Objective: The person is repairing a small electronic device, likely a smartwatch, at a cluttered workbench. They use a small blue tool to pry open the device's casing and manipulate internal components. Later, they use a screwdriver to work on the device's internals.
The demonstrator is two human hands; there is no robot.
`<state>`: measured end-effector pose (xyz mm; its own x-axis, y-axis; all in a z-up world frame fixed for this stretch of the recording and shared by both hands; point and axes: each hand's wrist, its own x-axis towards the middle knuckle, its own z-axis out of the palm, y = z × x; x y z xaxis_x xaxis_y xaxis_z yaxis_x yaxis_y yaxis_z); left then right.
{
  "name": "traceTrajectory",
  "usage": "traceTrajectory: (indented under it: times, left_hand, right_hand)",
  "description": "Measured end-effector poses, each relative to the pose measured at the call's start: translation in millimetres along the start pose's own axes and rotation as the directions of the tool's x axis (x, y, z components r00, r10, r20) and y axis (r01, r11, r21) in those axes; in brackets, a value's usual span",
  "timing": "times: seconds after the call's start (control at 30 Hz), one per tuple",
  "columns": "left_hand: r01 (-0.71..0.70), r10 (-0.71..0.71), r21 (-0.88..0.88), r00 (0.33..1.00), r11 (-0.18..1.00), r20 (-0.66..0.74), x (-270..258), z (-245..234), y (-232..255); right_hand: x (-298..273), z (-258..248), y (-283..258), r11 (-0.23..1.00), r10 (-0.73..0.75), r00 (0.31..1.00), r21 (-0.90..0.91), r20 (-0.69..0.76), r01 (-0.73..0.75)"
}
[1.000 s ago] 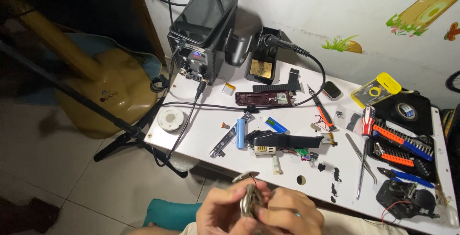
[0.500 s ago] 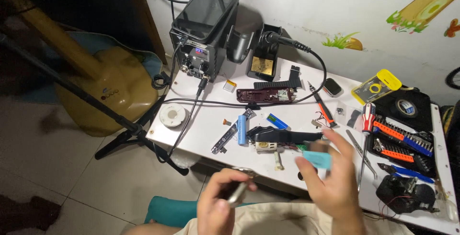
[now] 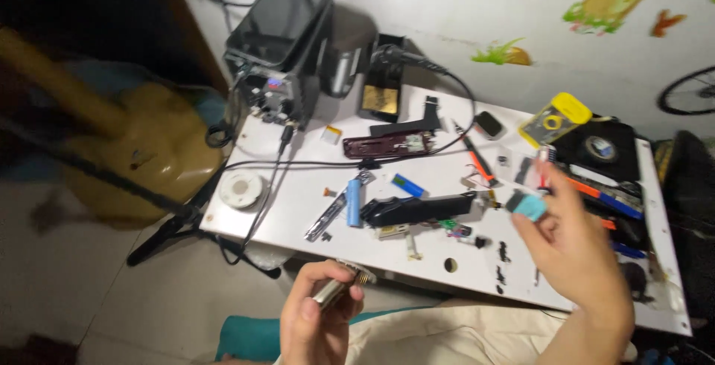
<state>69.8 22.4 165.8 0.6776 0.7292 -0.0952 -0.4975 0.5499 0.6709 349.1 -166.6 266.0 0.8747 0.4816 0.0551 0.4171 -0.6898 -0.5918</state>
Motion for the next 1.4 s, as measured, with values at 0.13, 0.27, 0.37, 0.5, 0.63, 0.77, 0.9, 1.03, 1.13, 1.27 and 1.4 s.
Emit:
traceTrajectory:
  times: [0.13,0.27,0.37,0.5,0.63,0.77,0.9,1.03,1.13,1.27,1.4]
  left_hand:
    - [0.054,-0.05,-0.11,0.998,0.992,0.037,2,5,4]
    - [0.166,-0.172,-0.101,0.983,0.981,-0.06,-4,11,6]
    - [0.158,-0.167,-0.091,0.98,0.983,-0.105,-7,16,7]
    - [0.147,-0.155,-0.08,0.983,0.986,-0.1,-3,8,0]
    - [0.095,-0.094,-0.094,0.995,0.991,0.015,-4,5,-13]
    - [0.089,-0.078,-0.113,0.992,0.99,0.102,-2,9,-8]
    - [0.058,-0.037,-0.114,0.984,0.992,0.176,0,8,-13]
    - [0.01,0.015,-0.127,0.98,0.992,0.2,7,7,-19]
    - [0.027,-0.009,-0.098,0.984,0.995,0.175,5,7,-16]
    - [0.03,-0.006,-0.109,0.978,0.994,0.21,-2,15,-12]
    - [0.041,-0.017,-0.108,0.977,0.993,0.212,-10,24,-13]
  right_hand:
    - [11,-7,11,0.977,0.12,0.94,-0.205,0.319,-0.055]
    - [11,-15,-14,0.906,0.323,0.884,-0.381,0.337,-0.186]
    - [4,-21,2,0.918,0.322,0.911,-0.319,0.258,-0.235]
    - [-11,-37,5,0.995,0.032,0.999,-0.09,-0.04,-0.035]
    - [5,-19,16,0.989,-0.141,0.95,0.008,-0.277,0.149]
    - [1,-32,11,0.988,-0.124,0.962,0.056,-0.245,0.142]
    - [5,-45,34,0.968,-0.2,0.97,-0.184,-0.141,0.173]
    - [15,-33,43,0.792,-0.064,0.977,-0.586,0.204,0.174]
    - [23,-13,57,0.661,-0.01,0.965,-0.723,0.261,0.202]
    - [25,-15,34,0.719,0.011,0.968,-0.675,0.249,0.166]
    - [28,-37,7,0.851,0.266,0.921,-0.519,0.285,-0.085]
